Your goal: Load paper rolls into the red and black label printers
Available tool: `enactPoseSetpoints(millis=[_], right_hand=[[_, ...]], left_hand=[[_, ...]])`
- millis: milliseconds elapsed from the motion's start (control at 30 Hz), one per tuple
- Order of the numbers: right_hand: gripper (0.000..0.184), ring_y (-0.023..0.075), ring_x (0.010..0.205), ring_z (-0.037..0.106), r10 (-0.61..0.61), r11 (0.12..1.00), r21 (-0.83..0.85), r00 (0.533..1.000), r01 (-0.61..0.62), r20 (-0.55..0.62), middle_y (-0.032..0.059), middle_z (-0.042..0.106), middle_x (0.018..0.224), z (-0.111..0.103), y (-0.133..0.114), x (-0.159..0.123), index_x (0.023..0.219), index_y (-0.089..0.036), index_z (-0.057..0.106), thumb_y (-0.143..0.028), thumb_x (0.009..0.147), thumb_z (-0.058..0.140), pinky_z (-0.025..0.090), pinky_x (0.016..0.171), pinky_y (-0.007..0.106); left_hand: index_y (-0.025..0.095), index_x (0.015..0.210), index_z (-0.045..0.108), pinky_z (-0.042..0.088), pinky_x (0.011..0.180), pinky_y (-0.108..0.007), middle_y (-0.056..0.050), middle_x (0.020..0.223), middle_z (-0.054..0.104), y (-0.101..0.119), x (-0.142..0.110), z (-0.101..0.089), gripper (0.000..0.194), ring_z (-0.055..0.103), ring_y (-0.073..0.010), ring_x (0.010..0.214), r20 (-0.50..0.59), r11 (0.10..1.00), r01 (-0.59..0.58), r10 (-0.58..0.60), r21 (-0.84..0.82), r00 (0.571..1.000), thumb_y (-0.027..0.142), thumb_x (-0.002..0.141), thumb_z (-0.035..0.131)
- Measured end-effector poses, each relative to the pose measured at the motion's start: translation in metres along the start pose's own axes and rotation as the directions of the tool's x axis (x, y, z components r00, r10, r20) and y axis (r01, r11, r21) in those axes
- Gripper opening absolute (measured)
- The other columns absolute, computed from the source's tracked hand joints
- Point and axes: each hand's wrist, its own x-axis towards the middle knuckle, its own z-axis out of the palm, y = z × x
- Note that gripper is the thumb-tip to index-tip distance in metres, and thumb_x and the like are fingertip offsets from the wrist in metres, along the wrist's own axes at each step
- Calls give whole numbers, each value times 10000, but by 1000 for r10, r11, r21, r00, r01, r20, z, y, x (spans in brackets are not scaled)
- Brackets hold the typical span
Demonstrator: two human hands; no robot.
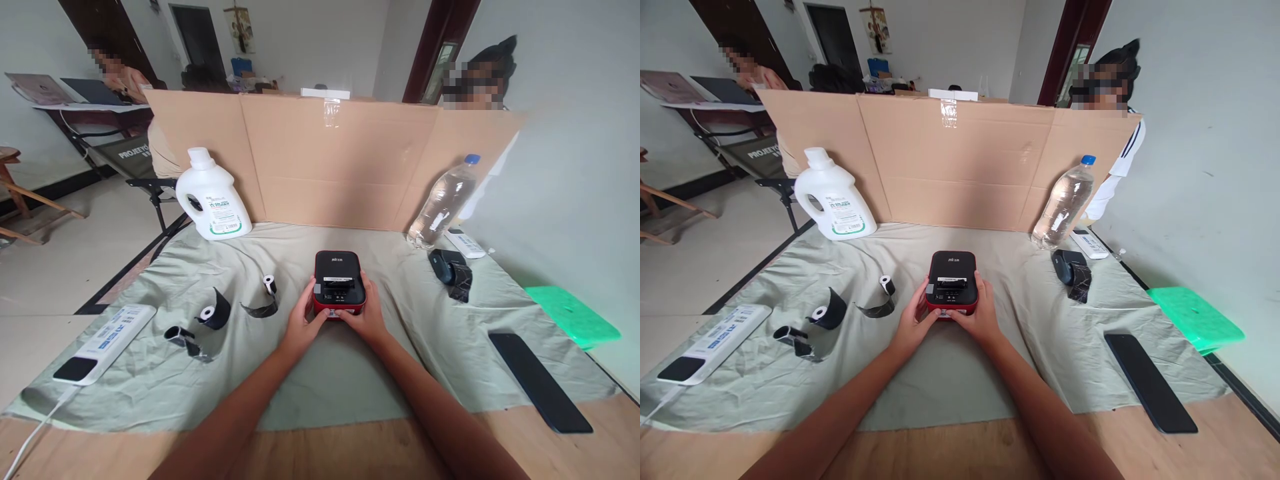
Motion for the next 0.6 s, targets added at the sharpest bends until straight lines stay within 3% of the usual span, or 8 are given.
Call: enactPoseSetpoints(millis=[367,600], right_hand=[[1027,350,1397,409,-58,998,2,998,58,-15,176,418,1473,3,3,-2,1539,-221,285,-516,710,814,379,1151,556],[996,349,1453,354,-69,998,9,998,70,-4,180,336,1560,0,-2,0,1534,-226,273,-486,728,798,353,1171,572]], left_hand=[[244,1576,294,275,1252,-451,-86,1642,289,-8,-1,-6,757,306,-282,1503,32,1000,-27,28,-11,999,333,915,651],[212,1366,539,369,1200,-455,-126,1635,297,-10,2,-9,518,355,-305,1479,12,997,-77,77,-11,997,331,881,677]])
